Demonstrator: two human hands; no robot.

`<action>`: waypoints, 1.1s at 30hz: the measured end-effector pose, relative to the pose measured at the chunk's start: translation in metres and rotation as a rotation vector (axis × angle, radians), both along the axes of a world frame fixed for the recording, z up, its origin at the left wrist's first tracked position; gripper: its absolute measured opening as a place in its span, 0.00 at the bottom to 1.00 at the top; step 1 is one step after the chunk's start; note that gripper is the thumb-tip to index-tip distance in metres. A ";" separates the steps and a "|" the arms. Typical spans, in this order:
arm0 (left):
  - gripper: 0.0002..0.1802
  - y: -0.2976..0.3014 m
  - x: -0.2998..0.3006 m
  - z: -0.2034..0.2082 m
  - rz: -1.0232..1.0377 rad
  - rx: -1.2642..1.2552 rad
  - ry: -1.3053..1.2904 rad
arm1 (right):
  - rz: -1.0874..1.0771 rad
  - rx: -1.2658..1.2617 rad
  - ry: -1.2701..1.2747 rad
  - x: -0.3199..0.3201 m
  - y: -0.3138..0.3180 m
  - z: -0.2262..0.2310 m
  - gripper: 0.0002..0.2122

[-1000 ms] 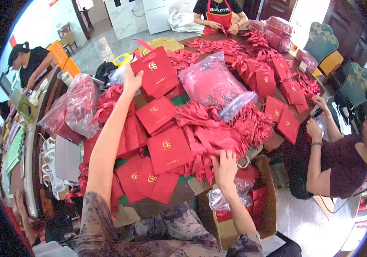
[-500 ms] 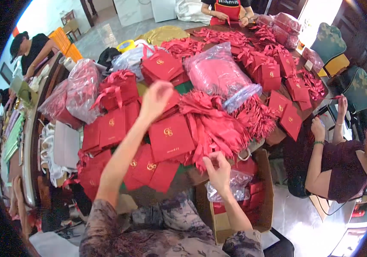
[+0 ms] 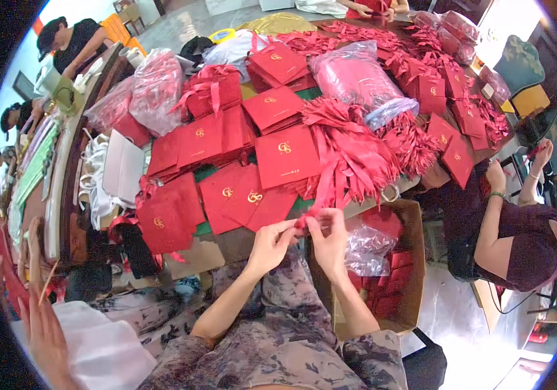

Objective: The person assembles gift bags by attaching ribbon handles, folding the red bags, and placing the completed bags into a box by hand.

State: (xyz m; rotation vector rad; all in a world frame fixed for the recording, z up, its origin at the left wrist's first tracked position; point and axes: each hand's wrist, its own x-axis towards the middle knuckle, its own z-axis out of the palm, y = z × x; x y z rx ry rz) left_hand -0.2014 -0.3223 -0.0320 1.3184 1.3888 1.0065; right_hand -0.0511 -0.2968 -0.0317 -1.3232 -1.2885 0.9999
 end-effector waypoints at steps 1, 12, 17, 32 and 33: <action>0.17 -0.006 -0.006 -0.006 0.000 -0.027 0.005 | 0.009 -0.002 0.005 -0.001 -0.010 0.005 0.10; 0.15 -0.011 -0.044 0.011 -0.271 0.047 0.176 | 0.471 0.289 -0.359 -0.001 -0.033 -0.010 0.12; 0.23 0.040 -0.077 -0.012 0.343 0.486 0.750 | 0.321 0.332 -0.313 -0.008 -0.032 -0.003 0.08; 0.24 0.003 -0.066 -0.022 0.130 0.285 0.745 | 0.213 0.160 -0.260 -0.025 -0.025 -0.009 0.06; 0.23 -0.001 -0.063 -0.020 0.089 0.273 0.686 | 0.228 0.180 -0.282 -0.027 -0.024 -0.012 0.06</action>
